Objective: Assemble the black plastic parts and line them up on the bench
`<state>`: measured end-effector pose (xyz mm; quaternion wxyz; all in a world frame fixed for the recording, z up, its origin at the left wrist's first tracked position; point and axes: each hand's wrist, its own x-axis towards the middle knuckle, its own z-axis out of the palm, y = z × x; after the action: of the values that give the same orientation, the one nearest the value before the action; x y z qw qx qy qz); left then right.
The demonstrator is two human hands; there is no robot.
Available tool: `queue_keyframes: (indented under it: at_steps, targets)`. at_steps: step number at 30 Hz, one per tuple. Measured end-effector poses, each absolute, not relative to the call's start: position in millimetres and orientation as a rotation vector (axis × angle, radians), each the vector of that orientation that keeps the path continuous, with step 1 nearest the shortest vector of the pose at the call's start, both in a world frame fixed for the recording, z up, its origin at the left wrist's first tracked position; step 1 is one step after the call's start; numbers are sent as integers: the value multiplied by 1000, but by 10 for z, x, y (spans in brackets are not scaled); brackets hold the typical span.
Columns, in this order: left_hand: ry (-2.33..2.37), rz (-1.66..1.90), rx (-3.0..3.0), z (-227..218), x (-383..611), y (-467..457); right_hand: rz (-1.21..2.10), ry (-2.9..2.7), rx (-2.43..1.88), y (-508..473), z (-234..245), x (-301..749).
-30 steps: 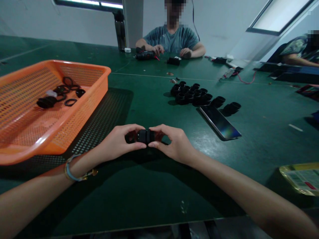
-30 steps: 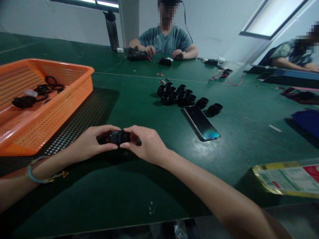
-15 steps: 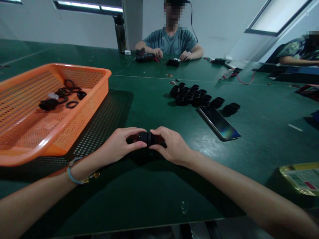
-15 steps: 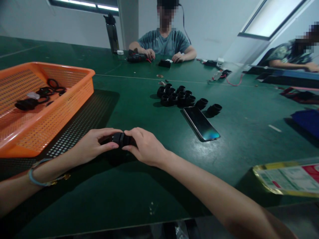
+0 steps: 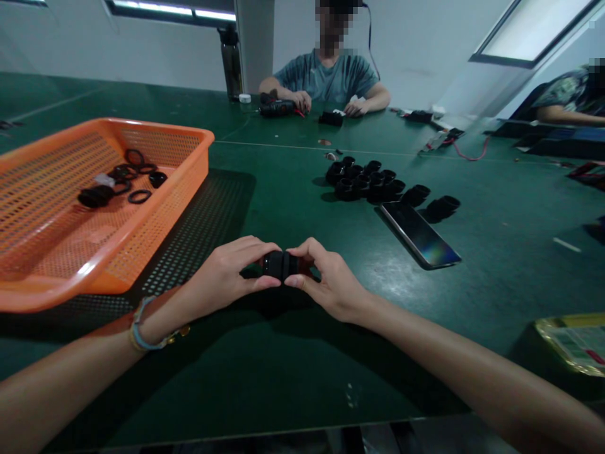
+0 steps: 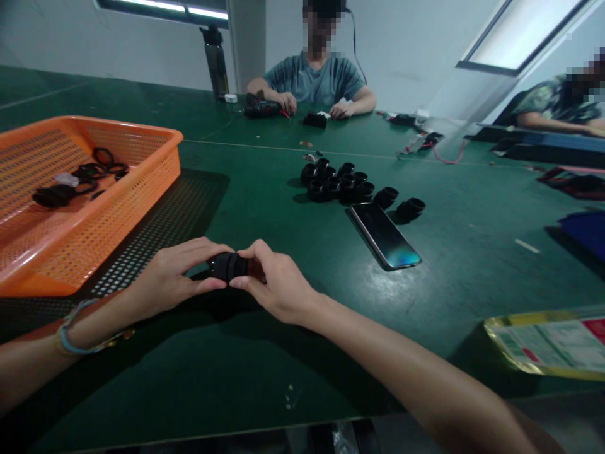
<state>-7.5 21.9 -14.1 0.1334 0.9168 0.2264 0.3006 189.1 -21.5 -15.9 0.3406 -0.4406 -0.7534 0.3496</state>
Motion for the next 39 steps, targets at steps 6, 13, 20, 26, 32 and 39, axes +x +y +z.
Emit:
queue_keyframes:
  at_steps: [6, 13, 20, 26, 32, 39]
  targets:
    - [608, 946, 2751, -177, -98, 214, 929, -1925, -1070, -231, -159, 1891]
    - [874, 775, 2408, -144, 90, 96, 399, -1877, -1158, -198, -234, 1821]
    - [728, 468, 1801, -113, 205, -4, 4, -1849, -1113, -159, -253, 1818]
    - [766, 427, 1772, -140, 213, 1, 36, -1881, -1189, -173, -263, 1782]
    - [956, 483, 2068, -142, 218, 9, 321, -1689, -1361, -196, -223, 1697]
    - [1025, 448, 2301, -160, 210, 18, 539, -1536, -1400, -195, -242, 1667]
